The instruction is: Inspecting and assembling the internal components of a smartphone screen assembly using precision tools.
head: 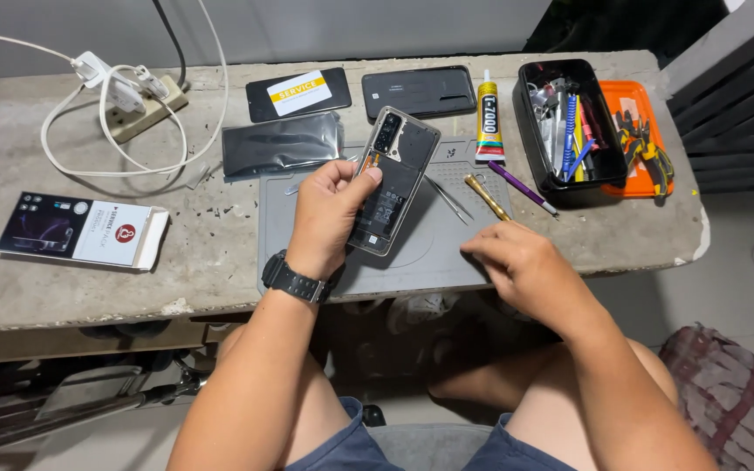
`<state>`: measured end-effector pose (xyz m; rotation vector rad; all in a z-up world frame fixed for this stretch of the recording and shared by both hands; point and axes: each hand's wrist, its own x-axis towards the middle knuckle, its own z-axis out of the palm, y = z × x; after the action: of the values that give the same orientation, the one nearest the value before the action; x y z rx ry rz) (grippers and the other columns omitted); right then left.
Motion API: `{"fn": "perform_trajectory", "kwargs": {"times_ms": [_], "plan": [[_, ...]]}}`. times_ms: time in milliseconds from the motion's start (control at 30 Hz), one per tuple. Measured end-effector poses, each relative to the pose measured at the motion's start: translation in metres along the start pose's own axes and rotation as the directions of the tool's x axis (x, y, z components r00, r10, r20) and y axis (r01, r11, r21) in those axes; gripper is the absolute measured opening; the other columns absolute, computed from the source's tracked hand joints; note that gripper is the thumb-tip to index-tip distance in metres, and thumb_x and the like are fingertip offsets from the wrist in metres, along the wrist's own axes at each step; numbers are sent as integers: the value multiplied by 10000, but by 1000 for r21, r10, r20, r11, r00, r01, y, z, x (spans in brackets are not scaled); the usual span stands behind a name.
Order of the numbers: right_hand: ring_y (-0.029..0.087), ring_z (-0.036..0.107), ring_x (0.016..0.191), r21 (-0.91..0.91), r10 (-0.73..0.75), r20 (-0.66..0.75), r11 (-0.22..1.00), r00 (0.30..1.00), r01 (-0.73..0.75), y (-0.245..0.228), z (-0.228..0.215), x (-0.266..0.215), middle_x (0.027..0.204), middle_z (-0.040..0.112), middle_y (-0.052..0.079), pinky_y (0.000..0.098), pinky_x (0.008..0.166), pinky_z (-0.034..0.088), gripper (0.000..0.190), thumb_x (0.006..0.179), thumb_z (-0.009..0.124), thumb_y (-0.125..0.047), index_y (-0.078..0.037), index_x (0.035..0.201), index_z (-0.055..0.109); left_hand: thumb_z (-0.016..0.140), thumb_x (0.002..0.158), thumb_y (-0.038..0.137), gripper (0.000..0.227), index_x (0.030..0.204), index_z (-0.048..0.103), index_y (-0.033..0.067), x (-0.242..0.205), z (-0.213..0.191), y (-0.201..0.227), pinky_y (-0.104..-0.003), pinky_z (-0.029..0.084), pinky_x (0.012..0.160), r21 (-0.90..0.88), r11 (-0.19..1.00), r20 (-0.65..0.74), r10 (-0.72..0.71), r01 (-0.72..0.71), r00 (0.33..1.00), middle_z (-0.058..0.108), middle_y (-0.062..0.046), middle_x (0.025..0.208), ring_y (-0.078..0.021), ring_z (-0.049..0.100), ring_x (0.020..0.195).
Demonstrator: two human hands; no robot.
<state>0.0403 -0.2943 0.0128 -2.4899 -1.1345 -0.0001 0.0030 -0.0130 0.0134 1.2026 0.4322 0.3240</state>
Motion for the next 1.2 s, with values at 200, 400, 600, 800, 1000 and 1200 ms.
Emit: {"fn": "perform_trajectory", "kwargs": {"times_ms": [200,400,600,800,1000,1200], "plan": [[264,794,972,174,111,-57,980,992,-100,-6,-13,2,961,804,30,378,866,631,157,1024,707,-90,-176,1070,831,877,909,146,190,1000,765,24,8,1,-9,-188,549,548,-5,1000,-4,-15,15,1000,706,-24,661,-43,636,590],[214,765,907,-145,-107,-94,985,990,93,-4,4,0,915,732,-20,347,812,623,76,976,780,-156,-179,906,763,883,897,155,199,1005,772,30,11,-3,-21,-198,560,545,-4,1000,-43,-27,27,999,706,-28,670,-55,653,604],[259,746,855,-487,-181,-35,862,983,142,-5,23,8,841,630,6,371,716,614,122,890,693,-264,-162,867,630,905,861,230,276,1028,802,36,27,-15,-42,-238,555,555,2,1000,-92,20,-20,996,723,-52,705,-100,665,656],[411,546,836,-56,-5,-197,998,980,-6,-9,20,24,936,542,175,553,794,427,52,998,534,-60,-25,1004,571,841,873,228,194,949,763,69,7,-15,-26,-288,571,668,17,1000,-85,14,-12,996,772,-51,812,-121,685,712],[277,522,760,130,-79,-470,979,879,158,-105,9,72,765,600,72,448,790,438,427,1208,494,-39,-34,789,575,832,872,294,238,964,784,80,9,-21,-33,-292,511,751,25,999,-118,34,-31,992,729,-1,863,-112,626,805],[285,492,684,-57,-445,-263,893,856,446,-210,54,140,815,520,31,447,580,386,323,1079,743,-196,-122,850,529,830,911,185,143,992,755,94,19,-19,-45,-268,502,748,-498,865,-48,31,-51,998,721,-18,914,-96,616,848]]}}
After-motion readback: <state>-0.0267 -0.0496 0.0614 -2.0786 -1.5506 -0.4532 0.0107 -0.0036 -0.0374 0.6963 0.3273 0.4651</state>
